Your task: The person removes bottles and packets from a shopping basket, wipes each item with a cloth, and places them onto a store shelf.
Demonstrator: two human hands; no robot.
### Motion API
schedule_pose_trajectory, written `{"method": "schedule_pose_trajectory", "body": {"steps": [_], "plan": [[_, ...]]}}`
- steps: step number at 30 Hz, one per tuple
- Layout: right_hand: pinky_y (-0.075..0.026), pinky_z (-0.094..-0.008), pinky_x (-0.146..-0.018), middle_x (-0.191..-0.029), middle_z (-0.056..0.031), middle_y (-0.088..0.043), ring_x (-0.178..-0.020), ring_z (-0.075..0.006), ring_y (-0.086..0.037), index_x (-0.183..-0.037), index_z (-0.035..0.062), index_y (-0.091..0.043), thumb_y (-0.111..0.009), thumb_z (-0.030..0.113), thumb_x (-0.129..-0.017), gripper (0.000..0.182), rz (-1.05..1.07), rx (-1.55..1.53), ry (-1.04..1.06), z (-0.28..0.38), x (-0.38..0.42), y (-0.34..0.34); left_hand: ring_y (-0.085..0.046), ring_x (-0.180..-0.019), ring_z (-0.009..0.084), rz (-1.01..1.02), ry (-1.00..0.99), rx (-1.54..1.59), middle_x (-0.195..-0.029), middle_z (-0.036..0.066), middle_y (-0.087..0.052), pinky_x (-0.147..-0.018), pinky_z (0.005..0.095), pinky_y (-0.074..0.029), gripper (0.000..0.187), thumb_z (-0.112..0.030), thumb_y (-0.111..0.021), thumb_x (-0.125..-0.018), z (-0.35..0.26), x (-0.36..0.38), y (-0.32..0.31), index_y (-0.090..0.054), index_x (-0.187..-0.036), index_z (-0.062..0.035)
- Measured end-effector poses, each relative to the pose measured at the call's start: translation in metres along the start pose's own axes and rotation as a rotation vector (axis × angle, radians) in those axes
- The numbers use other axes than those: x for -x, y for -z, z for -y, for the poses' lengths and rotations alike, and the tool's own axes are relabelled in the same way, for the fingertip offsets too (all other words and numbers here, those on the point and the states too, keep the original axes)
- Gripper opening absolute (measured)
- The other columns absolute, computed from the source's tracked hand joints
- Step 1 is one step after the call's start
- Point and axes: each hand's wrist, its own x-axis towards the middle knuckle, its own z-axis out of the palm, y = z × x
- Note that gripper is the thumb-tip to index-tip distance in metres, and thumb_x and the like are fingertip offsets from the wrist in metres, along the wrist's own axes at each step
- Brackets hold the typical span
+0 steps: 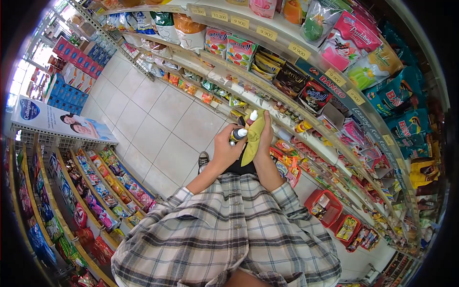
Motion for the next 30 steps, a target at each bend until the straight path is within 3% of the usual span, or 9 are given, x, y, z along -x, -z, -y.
{"method": "schedule_pose_trajectory", "body": {"steps": [6, 9, 12, 15, 17, 20, 23, 28, 30], "plan": [[-0.053, -0.0276, -0.052, -0.076, -0.0123, -0.065, -0.058, -0.019, -0.064, -0.092, -0.0025, -0.061, -0.057, 0.054, -0.09, 0.057, -0.038, -0.032, 0.027, -0.006, -0.008, 0.01, -0.059, -0.068, 0.0089, 0.079, 0.174, 0.009, -0.073, 0.005, -0.064, -0.062, 0.0247, -0.047, 0.022, -0.014, -0.074, -0.082, -0.004, 0.003, 0.001, -0.064, -0.094, 0.0014], [-0.053, -0.0266, -0.059, -0.082, -0.0104, -0.065, -0.065, -0.0172, -0.063, -0.095, -0.0024, -0.063, -0.062, 0.044, -0.09, 0.047, -0.014, -0.006, 0.056, -0.022, -0.032, 0.031, -0.055, -0.058, 0.0068, 0.108, 0.196, 0.043, -0.067, 0.002, -0.062, -0.052, 0.0236, -0.044, 0.024, -0.02, -0.074, -0.084, 0.001, 0.006, -0.002, -0.064, -0.093, 0.0002], [-0.051, -0.0265, -0.068, -0.089, -0.0069, -0.065, -0.075, -0.0146, -0.062, -0.098, 0.0, -0.064, -0.066, 0.024, -0.088, 0.026, -0.008, 0.333, 0.567, -0.014, -0.044, 0.034, -0.049, -0.048, 0.0046, 0.158, 0.327, 0.137, -0.063, 0.0, -0.06, -0.043, 0.0226, -0.038, 0.022, -0.022, -0.072, -0.085, 0.003, 0.008, 0.0, -0.065, -0.093, -0.0022], [-0.049, -0.0274, -0.075, -0.095, -0.0046, -0.065, -0.084, -0.0135, -0.061, -0.101, 0.0031, -0.066, -0.066, 0.008, -0.082, 0.019, 0.247, 0.473, 0.315, 0.021, -0.037, 0.055, -0.045, -0.044, 0.0032, 0.205, 0.427, 0.217, -0.06, -0.002, -0.058, -0.04, 0.0217, -0.034, 0.022, -0.024, -0.073, -0.085, 0.008, 0.0, 0.008, -0.066, -0.092, -0.0044], [-0.049, -0.0265, -0.074, -0.096, -0.0049, -0.065, -0.084, -0.0133, -0.061, -0.1, 0.003, -0.066, -0.064, 0.004, -0.08, 0.02, 0.486, 0.673, 0.29, 0.047, -0.029, 0.064, -0.045, -0.043, 0.0028, 0.272, 0.471, 0.209, -0.059, -0.003, -0.057, -0.04, 0.021, -0.033, 0.023, -0.025, -0.075, -0.083, 0.007, -0.006, 0.018, -0.066, -0.092, -0.0053], [-0.049, -0.0254, -0.073, -0.094, -0.0047, -0.067, -0.081, -0.0112, -0.06, -0.105, 0.0023, -0.066, -0.069, 0.011, -0.083, 0.024, 0.795, 0.764, 0.266, 0.064, -0.022, 0.064, -0.049, -0.049, 0.0053, 0.344, 0.332, 0.12, -0.062, -0.002, -0.058, -0.044, 0.0235, -0.038, 0.028, -0.027, -0.078, -0.079, 0.013, -0.011, 0.025, -0.066, -0.089, -0.0035], [-0.048, -0.0255, -0.075, -0.092, -0.0045, -0.068, -0.083, -0.0102, -0.06, -0.106, 0.0019, -0.068, -0.071, 0.019, -0.085, 0.028, 0.665, 0.866, 0.077, 0.053, -0.027, 0.068, -0.055, -0.055, 0.0125, 0.377, 0.107, -0.087, -0.066, 0.004, -0.061, -0.051, 0.0284, -0.043, 0.033, -0.027, -0.082, -0.074, 0.021, -0.012, 0.028, -0.065, -0.085, -0.0015], [-0.048, -0.0261, -0.074, -0.087, -0.0068, -0.07, -0.079, -0.0095, -0.06, -0.098, 0.0001, -0.07, -0.068, 0.02, -0.088, 0.022, 0.645, 1.021, 0.308, 0.032, -0.025, 0.071, -0.059, -0.061, 0.023, 0.42, -0.02, -0.265, -0.069, 0.013, -0.062, -0.058, 0.0337, -0.046, 0.034, -0.027, -0.083, -0.071, 0.03, -0.012, 0.029, -0.064, -0.081, -0.0007], [-0.048, -0.0269, -0.074, -0.085, -0.0074, -0.07, -0.079, -0.0109, -0.061, -0.096, 0.0003, -0.071, -0.068, 0.02, -0.087, 0.022, 0.6, 1.013, 0.222, 0.026, -0.027, 0.077, -0.059, -0.06, 0.0243, 0.406, -0.047, -0.271, -0.069, 0.014, -0.062, -0.058, 0.0341, -0.046, 0.034, -0.027, -0.083, -0.072, 0.036, -0.008, 0.028, -0.064, -0.082, -0.0008]]}}
